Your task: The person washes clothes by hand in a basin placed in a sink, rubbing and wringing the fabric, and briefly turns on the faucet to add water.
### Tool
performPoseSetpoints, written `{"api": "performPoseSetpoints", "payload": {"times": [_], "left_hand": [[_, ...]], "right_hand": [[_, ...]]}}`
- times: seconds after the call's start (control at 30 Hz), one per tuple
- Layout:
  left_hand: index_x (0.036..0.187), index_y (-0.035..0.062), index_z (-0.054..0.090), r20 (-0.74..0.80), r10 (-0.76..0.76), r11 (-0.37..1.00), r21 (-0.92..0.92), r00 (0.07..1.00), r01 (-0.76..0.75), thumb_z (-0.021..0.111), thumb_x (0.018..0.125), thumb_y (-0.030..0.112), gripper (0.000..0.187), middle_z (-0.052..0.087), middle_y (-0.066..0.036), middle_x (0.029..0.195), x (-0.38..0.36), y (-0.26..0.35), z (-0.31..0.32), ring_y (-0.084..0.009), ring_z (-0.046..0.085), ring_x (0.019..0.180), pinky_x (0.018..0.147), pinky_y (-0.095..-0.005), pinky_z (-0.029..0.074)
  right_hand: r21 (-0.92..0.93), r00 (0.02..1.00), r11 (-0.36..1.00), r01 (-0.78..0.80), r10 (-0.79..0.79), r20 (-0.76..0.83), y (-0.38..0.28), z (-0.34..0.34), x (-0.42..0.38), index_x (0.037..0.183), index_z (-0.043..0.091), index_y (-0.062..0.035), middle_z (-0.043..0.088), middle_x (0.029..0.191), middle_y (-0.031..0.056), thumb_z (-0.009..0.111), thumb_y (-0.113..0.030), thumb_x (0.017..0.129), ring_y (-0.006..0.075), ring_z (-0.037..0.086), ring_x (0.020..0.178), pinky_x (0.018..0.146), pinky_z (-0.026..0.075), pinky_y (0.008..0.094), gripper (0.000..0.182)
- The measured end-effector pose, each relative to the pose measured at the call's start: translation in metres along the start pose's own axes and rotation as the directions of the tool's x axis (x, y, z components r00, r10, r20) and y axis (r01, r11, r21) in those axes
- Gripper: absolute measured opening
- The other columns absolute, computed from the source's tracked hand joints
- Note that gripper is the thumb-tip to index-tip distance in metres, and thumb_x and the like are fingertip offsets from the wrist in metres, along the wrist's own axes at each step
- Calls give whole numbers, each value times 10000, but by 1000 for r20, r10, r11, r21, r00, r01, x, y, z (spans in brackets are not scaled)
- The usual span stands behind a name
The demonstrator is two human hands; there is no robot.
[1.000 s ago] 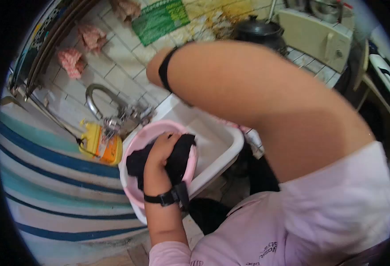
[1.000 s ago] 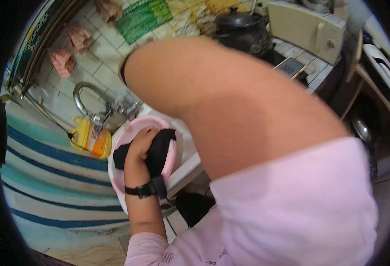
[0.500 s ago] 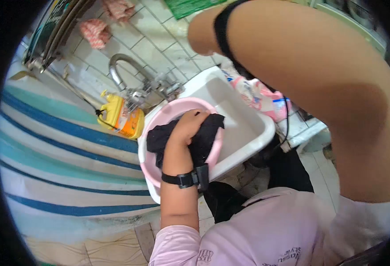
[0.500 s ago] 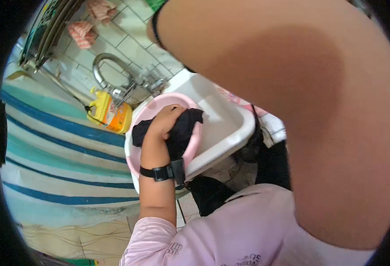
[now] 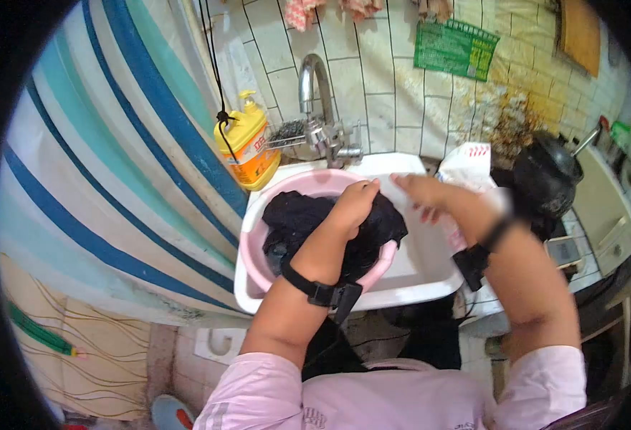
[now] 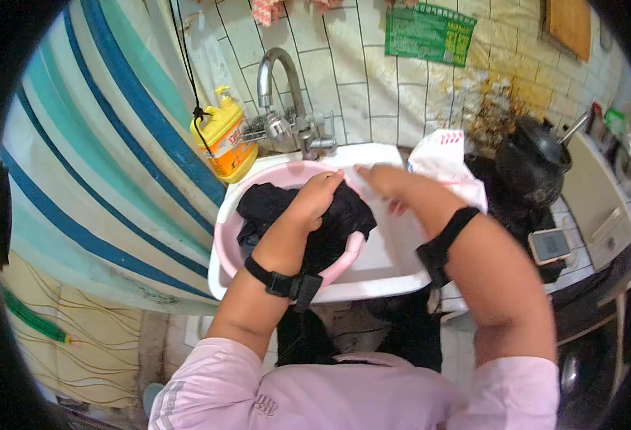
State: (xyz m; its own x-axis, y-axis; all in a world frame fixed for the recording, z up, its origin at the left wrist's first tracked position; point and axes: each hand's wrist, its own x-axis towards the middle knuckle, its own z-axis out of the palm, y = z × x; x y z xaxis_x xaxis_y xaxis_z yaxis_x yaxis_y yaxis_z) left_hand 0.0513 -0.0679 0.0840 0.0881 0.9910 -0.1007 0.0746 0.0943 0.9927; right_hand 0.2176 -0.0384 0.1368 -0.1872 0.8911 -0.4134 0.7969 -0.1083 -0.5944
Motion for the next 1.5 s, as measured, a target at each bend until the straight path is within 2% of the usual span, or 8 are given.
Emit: {"api": "performPoseSetpoints", "payload": {"times": [0.3, 0.5, 0.63, 0.77, 0.93, 1.17, 1.37, 1.5], "left_hand": [[998, 54, 553, -201, 136, 705, -668, 970, -238, 550, 935, 347, 299, 560, -48, 934, 6, 7, -10, -170, 551, 859, 795, -328, 455], [905, 6, 557, -463, 196, 903, -259, 865, -344, 648, 870, 286, 296, 537, -82, 867, 10, 2, -24, -159, 498, 807, 706, -304, 425], [932, 25, 558, -537, 241, 962, 22, 808, -273, 735, 767, 328, 388, 583, -87, 892, 34, -22, -31, -189, 543, 844, 721, -319, 450], [1226, 87, 564, -86, 73, 600, 800, 994, 26, 789, 637, 344, 682, 579, -226, 1160, 36, -51, -25, -370, 554, 1106, 935, -392, 445], [1233, 169, 598, 231, -404, 251, 958, 885, -136, 699, 730, 415, 569, 533, -111, 1318, 42, -55, -23, -360, 448, 1256, 1019, -577, 314], [1234, 94, 589, 288, -458, 213, 954, 841, -211, 683, 747, 407, 586, 547, -148, 1290, 33, -49, -27, -366, 502, 1194, 977, -559, 365], [1181, -5, 574, 45, -50, 952, 305, 998, 34, 564, 880, 423, 523, 640, -179, 1078, 10, -10, -26, -281, 625, 959, 852, -404, 461], [1138, 20, 559, 76, 21, 842, -539, 997, 24, 505, 936, 422, 453, 636, -110, 1017, 15, -6, -20, -243, 629, 882, 776, -405, 501]], "right_hand": [[603, 933, 718, 349, -329, -149, 2, 59, 6, 1068, 571, 13, 617, 903, 103, 451, -442, 948, 202, 573, 799, 780, 452, 345, 486], [610, 862, 617, 497, -431, -267, 5, 63, 26, 1079, 554, 4, 603, 909, 73, 662, -105, 844, 159, 552, 844, 747, 451, 276, 281], [68, 650, 709, 702, -599, -469, 15, 48, 28, 1054, 590, -10, 624, 954, 74, 651, 0, 793, 163, 583, 881, 786, 471, 274, 268], [38, 641, 727, 686, -578, -504, 29, 29, 5, 1025, 613, -13, 630, 966, 64, 628, -15, 803, 161, 578, 887, 791, 468, 282, 222], [78, 764, 794, 603, -546, -344, 44, 29, -17, 915, 647, -4, 640, 841, 27, 602, -28, 838, 107, 571, 792, 734, 467, 251, 92], [111, 748, 751, 651, -610, -261, 49, 38, -5, 929, 652, 0, 655, 815, 57, 599, -64, 844, 121, 584, 756, 705, 477, 273, 119], [241, 805, 776, 583, -513, -299, 49, 65, 30, 1123, 571, 3, 646, 972, 107, 614, -216, 892, 174, 593, 864, 770, 477, 304, 321], [763, 938, 589, 267, -341, -65, 12, 62, 21, 1242, 518, -93, 597, 1085, 51, 491, -454, 937, 162, 550, 962, 813, 440, 309, 473]]}}
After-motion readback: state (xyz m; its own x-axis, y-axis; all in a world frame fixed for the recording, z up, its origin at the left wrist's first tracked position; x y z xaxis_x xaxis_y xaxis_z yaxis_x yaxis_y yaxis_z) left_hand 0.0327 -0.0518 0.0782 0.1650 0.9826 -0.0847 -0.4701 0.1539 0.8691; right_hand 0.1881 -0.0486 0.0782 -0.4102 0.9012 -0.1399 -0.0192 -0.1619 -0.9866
